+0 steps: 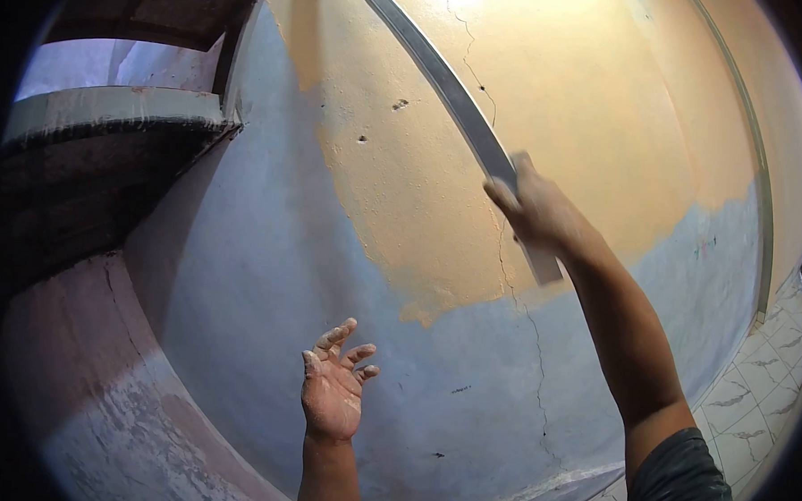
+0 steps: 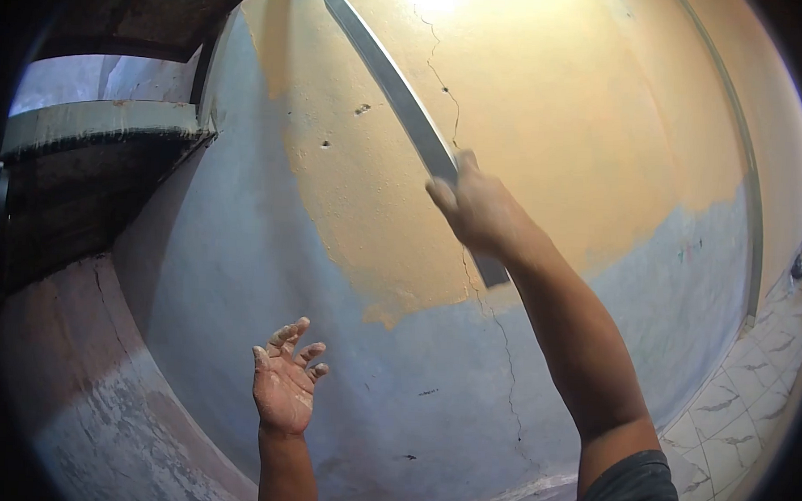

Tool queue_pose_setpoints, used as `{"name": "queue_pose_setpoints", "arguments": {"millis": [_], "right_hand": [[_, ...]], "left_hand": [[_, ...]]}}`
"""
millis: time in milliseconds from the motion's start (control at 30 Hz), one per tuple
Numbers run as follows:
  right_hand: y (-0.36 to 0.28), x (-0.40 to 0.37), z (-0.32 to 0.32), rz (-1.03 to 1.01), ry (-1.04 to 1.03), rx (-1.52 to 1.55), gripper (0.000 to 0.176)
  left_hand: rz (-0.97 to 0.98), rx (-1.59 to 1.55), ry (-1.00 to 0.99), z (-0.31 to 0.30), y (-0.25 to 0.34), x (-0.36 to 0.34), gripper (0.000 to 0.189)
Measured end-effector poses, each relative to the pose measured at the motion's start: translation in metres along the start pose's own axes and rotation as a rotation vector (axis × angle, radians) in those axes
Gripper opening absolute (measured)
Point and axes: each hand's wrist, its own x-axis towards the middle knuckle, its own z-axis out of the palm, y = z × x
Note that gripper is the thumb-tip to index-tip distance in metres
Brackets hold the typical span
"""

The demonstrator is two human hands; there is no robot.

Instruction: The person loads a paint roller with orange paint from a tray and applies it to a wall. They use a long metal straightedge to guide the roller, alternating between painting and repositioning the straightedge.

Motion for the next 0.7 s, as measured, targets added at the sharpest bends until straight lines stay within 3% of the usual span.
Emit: {"name": "queue_pose_setpoints", "arguments": {"millis": [200,300,533,700], "right_hand": [[0.035,-0.08,0.01,0.095,-0.055,0.059,0.064],[0.04,-0.092,0.016,0.043,0.031,-0.019,0.058],[0.009,-0.025,0.003,0.026,-0.029,0.016,0.062],[-0.01,0.037,0.012,-0.109,0.078,0.008,0.068]], "left_hand": [[-0.011,-0.061,0.014,0.005,-0.011,0.002,0.056],[-0.014,-0.072,0.008,0.004,-0.012,0.003,0.056],[-0.002,-0.074,0.004,0.007,-0.013,0.001,0.056],[-0.009,-0.06,0.017,0.006,-0.011,-0.001,0.056]]}}
